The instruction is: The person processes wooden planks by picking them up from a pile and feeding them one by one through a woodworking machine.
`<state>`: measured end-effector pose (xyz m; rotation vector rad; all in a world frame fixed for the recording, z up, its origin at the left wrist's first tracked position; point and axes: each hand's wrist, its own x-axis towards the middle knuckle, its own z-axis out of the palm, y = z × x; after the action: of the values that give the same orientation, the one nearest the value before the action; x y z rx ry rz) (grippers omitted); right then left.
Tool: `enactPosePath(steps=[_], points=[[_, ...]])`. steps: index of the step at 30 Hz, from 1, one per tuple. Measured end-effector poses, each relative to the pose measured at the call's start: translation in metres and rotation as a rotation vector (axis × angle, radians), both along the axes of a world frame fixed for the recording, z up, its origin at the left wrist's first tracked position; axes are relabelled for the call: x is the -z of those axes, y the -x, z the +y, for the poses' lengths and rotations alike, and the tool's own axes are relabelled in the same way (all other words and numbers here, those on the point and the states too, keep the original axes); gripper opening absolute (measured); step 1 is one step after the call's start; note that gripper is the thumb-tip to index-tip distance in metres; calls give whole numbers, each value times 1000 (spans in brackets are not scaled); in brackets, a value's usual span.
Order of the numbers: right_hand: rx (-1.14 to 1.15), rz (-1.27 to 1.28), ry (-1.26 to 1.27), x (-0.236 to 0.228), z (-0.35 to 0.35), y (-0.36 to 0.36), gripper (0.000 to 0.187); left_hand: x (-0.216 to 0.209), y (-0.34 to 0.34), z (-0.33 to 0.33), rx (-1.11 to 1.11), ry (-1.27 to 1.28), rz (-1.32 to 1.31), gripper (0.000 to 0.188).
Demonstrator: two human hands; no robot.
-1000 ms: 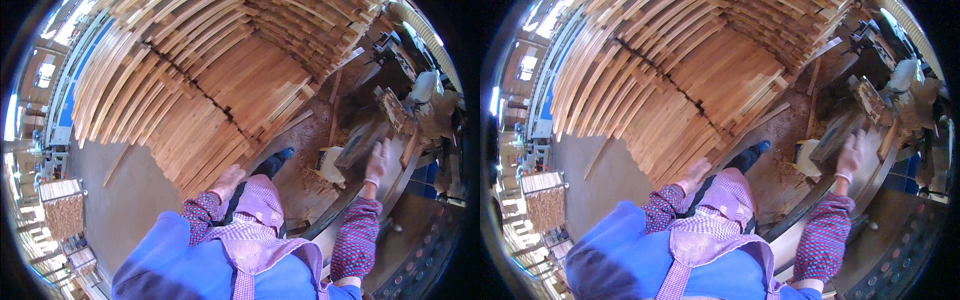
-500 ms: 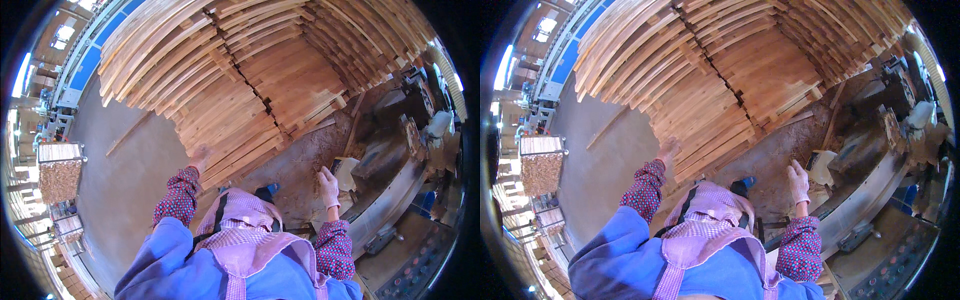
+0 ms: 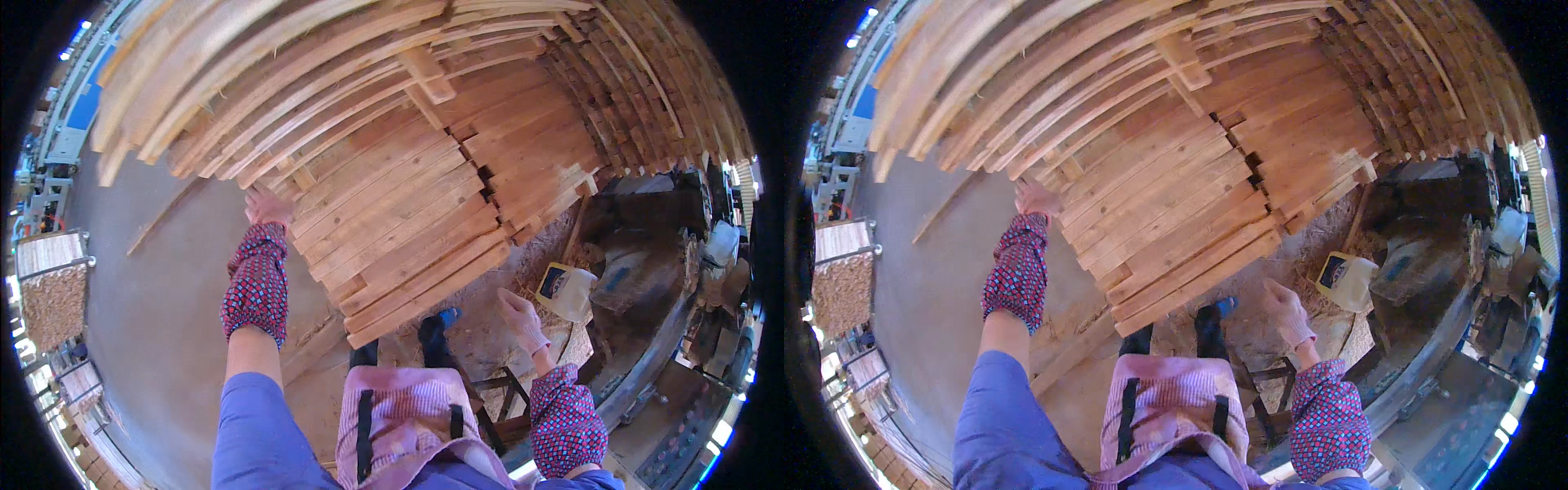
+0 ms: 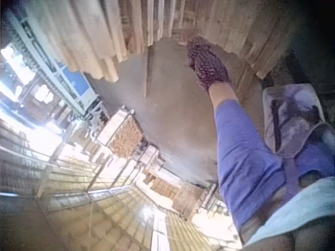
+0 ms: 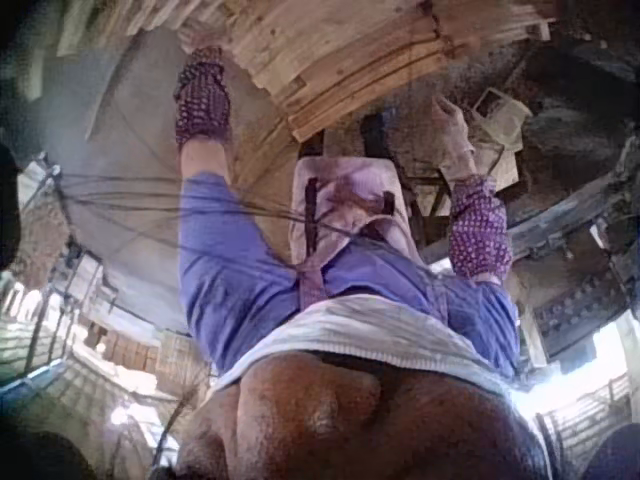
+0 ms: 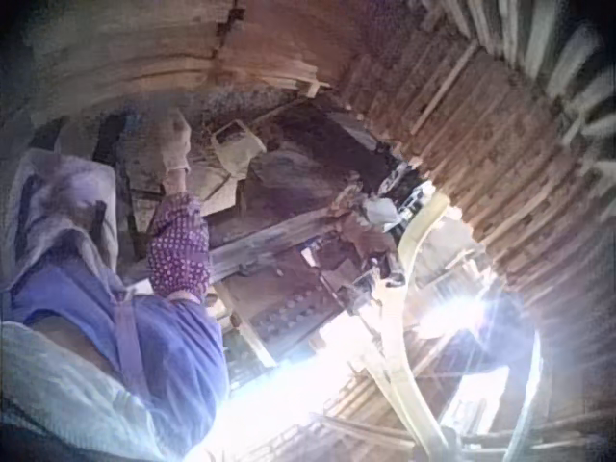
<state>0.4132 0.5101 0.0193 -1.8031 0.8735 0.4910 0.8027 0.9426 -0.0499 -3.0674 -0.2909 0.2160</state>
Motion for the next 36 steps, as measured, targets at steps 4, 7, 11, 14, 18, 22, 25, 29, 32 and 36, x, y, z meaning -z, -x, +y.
enactPosePath(steps=[4, 7, 11, 14, 18, 22, 25, 29, 32, 36], points=[[-174, 40, -10, 56, 64, -49, 47, 31, -50, 24, 176, 17, 152, 41], [-342, -10, -24, 59, 114, -111, 45, 67, -61, 44, 191, 88, 83, 30], [-365, 164, -159, 61, 158, -198, 45, 85, -69, 44, 296, -27, 50, 30], [-465, 24, -158, 48, 181, -240, 47, 109, -60, 91, 559, -105, 31, 36], [-215, -212, -242, 88, 181, -202, 46, 31, 49, -13, 302, 121, 226, 54], [-104, -418, -304, 141, 142, -175, 45, 48, 137, -56, 357, 139, 192, 47], [141, -262, -583, 123, 138, -232, 39, 55, 184, -110, 390, 237, 184, 36], [247, -144, -440, 90, 130, -274, 35, 39, 223, -188, 60, 633, 244, 38], [33, -153, -106, 115, 101, -259, 41, -18, 225, -222, -73, 618, 453, 41], [95, -192, -296, 103, 126, -151, 44, 26, 335, -160, 317, 498, 509, 32]])
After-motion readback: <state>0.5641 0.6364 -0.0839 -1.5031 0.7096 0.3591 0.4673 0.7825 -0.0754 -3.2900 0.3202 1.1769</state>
